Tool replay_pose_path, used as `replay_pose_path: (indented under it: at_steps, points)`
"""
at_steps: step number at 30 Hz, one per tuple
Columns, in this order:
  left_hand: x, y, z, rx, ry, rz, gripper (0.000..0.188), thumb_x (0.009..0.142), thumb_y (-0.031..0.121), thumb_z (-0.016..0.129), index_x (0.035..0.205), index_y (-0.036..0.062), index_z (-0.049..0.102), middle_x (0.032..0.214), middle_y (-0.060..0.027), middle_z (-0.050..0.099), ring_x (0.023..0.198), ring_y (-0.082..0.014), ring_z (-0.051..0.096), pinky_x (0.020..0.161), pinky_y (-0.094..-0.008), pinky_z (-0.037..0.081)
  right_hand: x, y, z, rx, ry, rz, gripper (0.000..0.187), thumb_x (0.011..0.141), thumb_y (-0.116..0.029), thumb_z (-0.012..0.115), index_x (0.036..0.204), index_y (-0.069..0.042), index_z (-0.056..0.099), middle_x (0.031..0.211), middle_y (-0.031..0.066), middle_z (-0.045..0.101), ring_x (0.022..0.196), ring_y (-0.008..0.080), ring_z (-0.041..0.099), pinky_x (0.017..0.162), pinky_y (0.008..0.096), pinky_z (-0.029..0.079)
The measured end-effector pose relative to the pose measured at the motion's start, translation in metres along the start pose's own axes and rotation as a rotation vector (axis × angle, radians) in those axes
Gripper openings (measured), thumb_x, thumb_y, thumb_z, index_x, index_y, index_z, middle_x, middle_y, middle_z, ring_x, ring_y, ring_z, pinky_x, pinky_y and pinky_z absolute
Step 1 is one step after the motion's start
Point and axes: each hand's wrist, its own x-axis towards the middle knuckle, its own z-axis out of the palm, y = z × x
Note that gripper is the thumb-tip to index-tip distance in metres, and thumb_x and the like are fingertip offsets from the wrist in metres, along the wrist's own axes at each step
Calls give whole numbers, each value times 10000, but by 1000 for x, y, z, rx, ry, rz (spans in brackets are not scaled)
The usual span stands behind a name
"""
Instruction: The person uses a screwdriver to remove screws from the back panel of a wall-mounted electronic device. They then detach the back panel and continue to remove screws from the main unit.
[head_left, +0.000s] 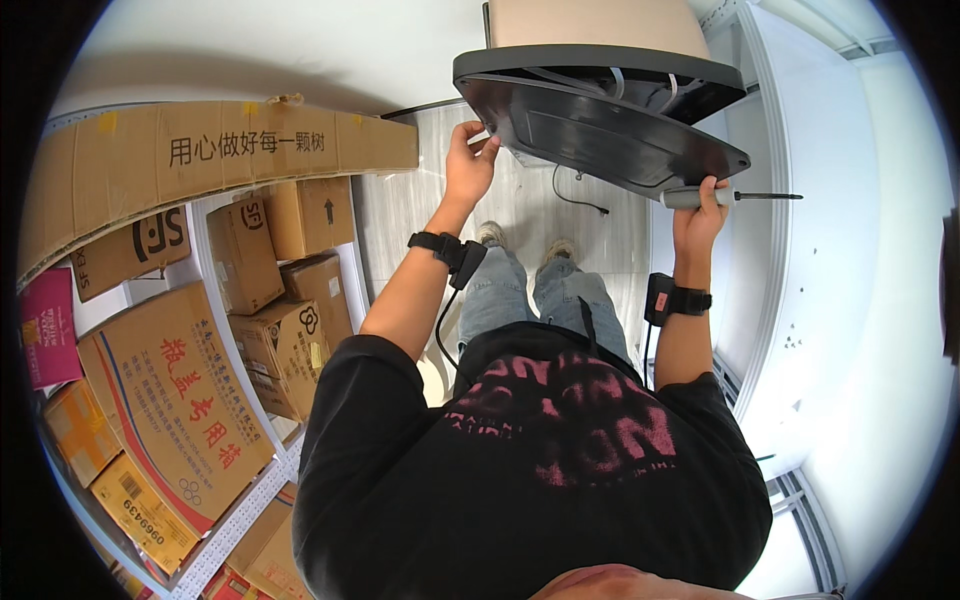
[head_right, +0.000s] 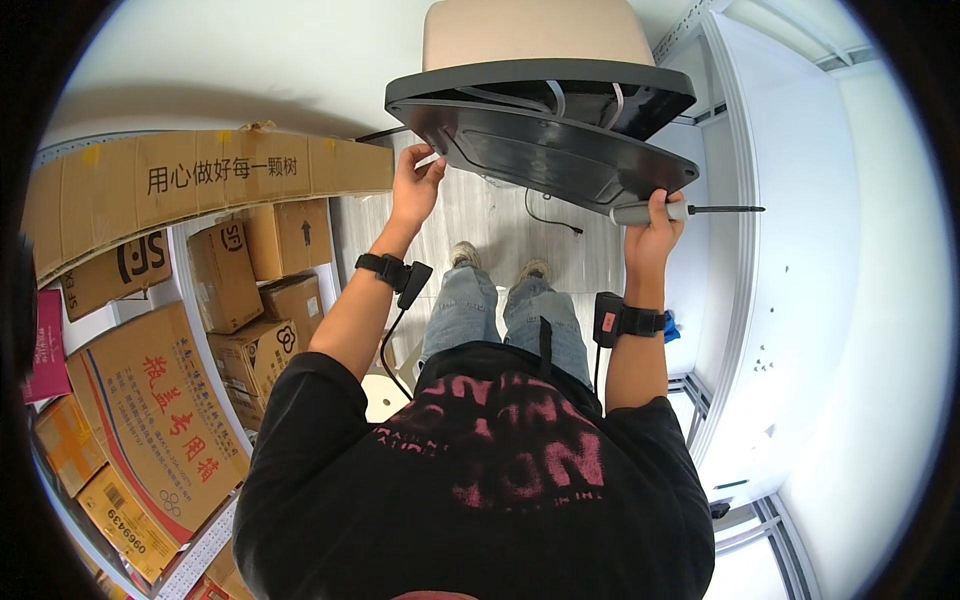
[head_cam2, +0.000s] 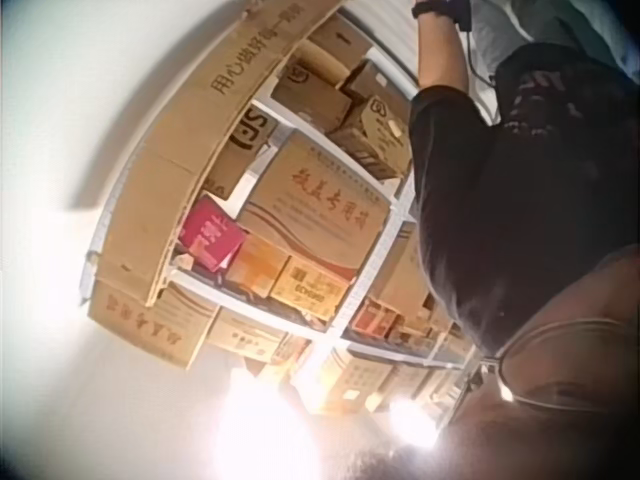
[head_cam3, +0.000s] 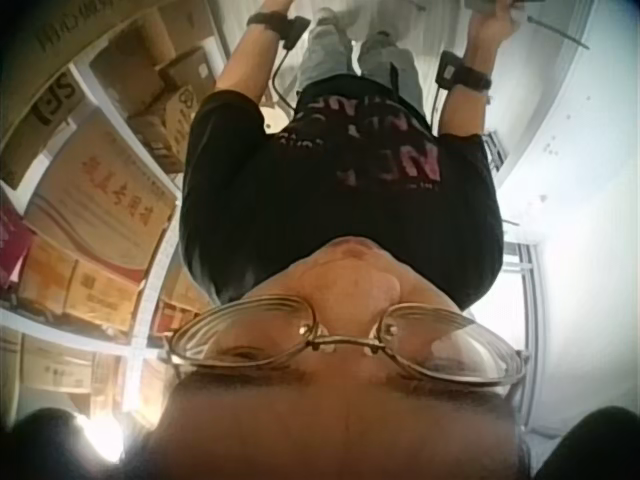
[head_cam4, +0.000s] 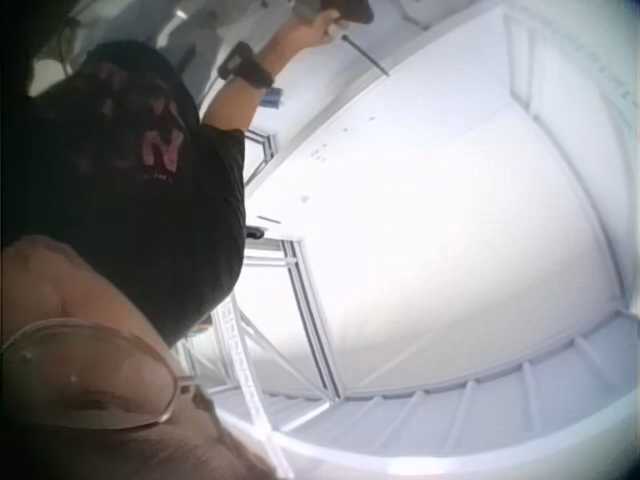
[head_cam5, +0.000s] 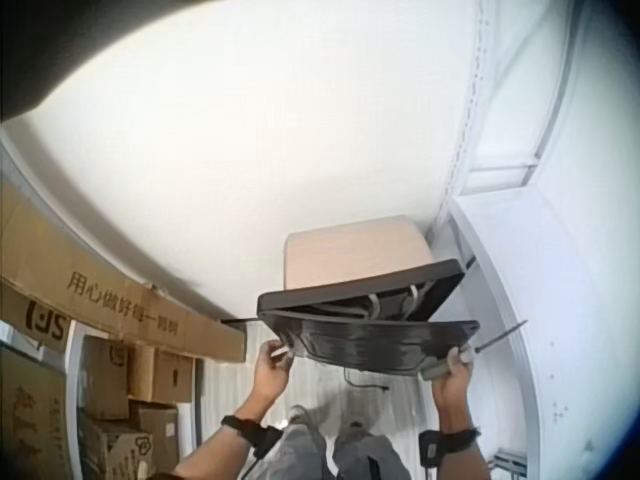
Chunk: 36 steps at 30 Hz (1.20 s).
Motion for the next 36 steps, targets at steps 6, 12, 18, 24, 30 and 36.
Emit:
replay_pose_path:
  at_steps: [6,12,18,24,30,36]
  points:
    - [-4,6,-5,38,-3,32,287,870,68,618,1110,16,469,1095,-106,558,919,-177,600,768,-273,486,3,1,2,-32,88,-28,77,892,-52,585,898,-75,512,909,15,566,849,118,535,787,287,439]
    - [-16,20,-7,84,-47,18,311,878,94,609,1158,19,498,1023,-90,597,880,-160,603,762,-271,488,4,2,-1,-81,178,-5,87,908,-93,576,867,-97,499,892,10,565,851,131,544,795,301,451]
    - [-23,14,-16,142,-110,73,320,865,96,622,1171,28,555,890,-71,617,764,-147,592,702,-271,487,7,1,-15,-97,212,100,74,911,-110,573,893,-103,501,848,1,546,827,138,556,767,308,467]
    - [-35,12,-24,77,-224,161,206,848,88,645,1041,20,620,869,-63,598,755,-134,557,684,-267,467,2,-17,-27,-65,175,139,107,905,-143,589,935,-101,496,870,3,545,834,145,560,747,330,478]
    - [-53,51,-16,120,-404,273,107,873,125,631,901,34,582,850,1,544,773,-87,513,661,-229,432,-15,-59,-34,-14,225,97,89,906,-140,585,912,-105,504,887,8,560,849,153,569,761,331,484]
    - [-54,72,11,-42,-539,358,151,847,85,641,990,42,622,817,-13,549,744,-98,527,653,-235,446,-43,-106,-46,-2,340,-63,88,903,-141,589,905,-94,514,917,22,574,867,164,573,793,331,471]
